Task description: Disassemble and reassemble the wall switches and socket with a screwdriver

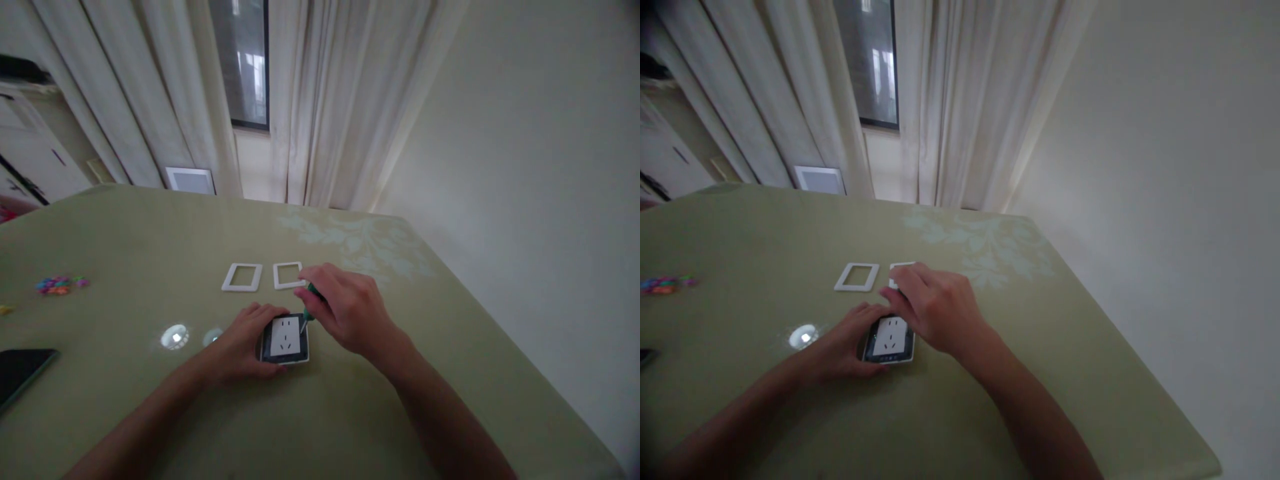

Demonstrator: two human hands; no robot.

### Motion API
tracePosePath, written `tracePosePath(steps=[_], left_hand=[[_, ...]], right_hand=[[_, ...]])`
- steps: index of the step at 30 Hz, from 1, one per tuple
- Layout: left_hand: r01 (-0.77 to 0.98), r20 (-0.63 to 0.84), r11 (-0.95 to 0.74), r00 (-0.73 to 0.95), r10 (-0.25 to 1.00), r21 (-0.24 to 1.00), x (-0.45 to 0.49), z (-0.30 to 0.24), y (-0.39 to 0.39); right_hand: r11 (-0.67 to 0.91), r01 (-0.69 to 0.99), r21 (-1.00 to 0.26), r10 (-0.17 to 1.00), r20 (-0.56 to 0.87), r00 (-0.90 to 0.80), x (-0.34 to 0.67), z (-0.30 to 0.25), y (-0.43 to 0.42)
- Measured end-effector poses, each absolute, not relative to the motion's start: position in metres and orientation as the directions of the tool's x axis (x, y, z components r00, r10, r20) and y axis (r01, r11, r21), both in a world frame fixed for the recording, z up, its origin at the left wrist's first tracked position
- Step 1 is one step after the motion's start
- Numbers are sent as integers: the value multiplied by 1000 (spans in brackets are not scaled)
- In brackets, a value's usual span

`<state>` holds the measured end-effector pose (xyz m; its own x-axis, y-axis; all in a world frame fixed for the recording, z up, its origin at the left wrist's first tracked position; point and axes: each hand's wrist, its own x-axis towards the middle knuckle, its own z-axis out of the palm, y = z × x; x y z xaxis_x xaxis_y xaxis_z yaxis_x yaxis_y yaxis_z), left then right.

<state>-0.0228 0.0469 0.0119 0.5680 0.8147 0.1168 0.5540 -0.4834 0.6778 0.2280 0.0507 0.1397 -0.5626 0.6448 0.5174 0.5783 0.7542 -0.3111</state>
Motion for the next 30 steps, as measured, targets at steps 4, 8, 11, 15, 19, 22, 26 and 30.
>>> tracePosePath(steps=[4, 8, 11, 15, 19, 22, 26, 30], left_hand=[[565, 112, -489, 572, 812, 664, -22, 14, 47], [574, 102, -482, 568, 817, 662, -22, 15, 47], [560, 116, -482, 564, 818, 674, -23, 12, 46], [560, 118, -476, 556, 823, 678, -22, 10, 45], [577, 102, -465, 549, 830, 672, -21, 14, 43], [576, 108, -469, 550, 828, 669, -21, 15, 44], [554, 136, -501, 570, 810, 665, -22, 11, 45], [563, 108, -479, 566, 817, 673, -21, 12, 45]], right_hand=[[717, 384, -581, 662, 395, -638, 238, 147, 54], [716, 275, -642, 644, 454, -616, 242, 144, 62], [790, 384, -479, 613, 581, -536, 234, 137, 61], [780, 370, -506, 610, 477, -633, 232, 143, 53], [752, 207, -626, 551, 424, -719, 241, 155, 52], [775, 203, -599, 557, 494, -668, 241, 155, 50], [811, 306, -498, 560, 513, -651, 231, 149, 40], [811, 355, -465, 584, 596, -551, 226, 144, 43]])
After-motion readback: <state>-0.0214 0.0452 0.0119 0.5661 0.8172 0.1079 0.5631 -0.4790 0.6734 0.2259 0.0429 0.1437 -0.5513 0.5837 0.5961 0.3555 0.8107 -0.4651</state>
